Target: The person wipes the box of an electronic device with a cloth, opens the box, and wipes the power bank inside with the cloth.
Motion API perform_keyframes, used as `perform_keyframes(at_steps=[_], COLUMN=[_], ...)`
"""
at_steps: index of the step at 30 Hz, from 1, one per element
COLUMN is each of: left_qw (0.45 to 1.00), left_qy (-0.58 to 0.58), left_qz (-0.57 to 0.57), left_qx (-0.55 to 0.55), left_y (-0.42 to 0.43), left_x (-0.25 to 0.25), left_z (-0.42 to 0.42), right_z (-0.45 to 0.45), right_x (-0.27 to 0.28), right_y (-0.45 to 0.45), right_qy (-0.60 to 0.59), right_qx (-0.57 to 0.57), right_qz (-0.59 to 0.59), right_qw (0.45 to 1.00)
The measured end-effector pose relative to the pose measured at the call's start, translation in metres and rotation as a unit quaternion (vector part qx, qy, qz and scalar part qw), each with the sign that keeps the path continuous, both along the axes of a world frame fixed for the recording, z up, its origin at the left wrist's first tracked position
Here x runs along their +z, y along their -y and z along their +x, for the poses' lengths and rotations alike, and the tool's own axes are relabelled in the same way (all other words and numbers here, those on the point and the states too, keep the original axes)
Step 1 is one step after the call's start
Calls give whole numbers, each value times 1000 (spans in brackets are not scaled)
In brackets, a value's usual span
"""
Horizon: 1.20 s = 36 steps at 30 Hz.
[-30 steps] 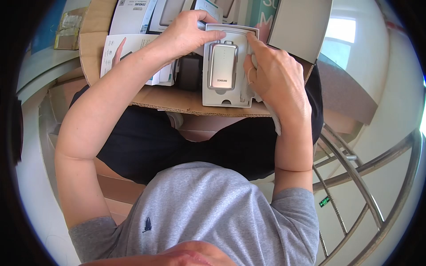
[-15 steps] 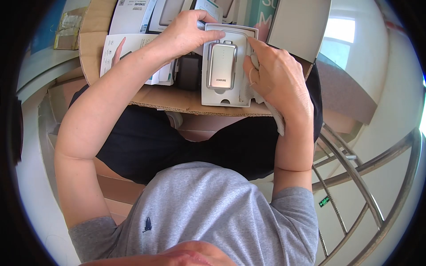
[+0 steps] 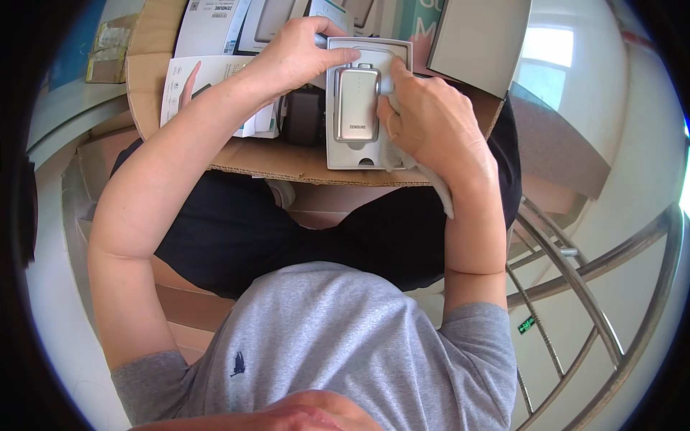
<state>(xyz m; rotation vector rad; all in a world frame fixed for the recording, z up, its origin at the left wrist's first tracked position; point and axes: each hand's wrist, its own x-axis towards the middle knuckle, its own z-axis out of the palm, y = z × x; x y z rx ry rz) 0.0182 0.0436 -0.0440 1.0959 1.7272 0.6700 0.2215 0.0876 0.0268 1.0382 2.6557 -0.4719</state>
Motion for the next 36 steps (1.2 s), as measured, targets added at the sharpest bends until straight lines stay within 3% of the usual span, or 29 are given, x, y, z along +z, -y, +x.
perform_keyframes(at_steps=[5, 9, 19, 36], left_qw=[1000, 1000, 1000, 1000], left_qy=[3, -13, 10, -7], left_qz=[-5, 2, -9, 11], left_qx=[-3, -5, -14, -16], left_y=[0, 0, -2, 0], left_x=[0, -3, -1, -5], left_z=[-2, -1, -2, -4], right_z=[-2, -2, -4, -2], right_x=[0, 17, 11, 7], right_y=[2, 6, 8, 3], right_qy=[11, 95, 97, 94], right_qx=[3, -58, -28, -7], right_qz=[10, -64, 2, 3], right_qw=[1000, 992, 995, 996])
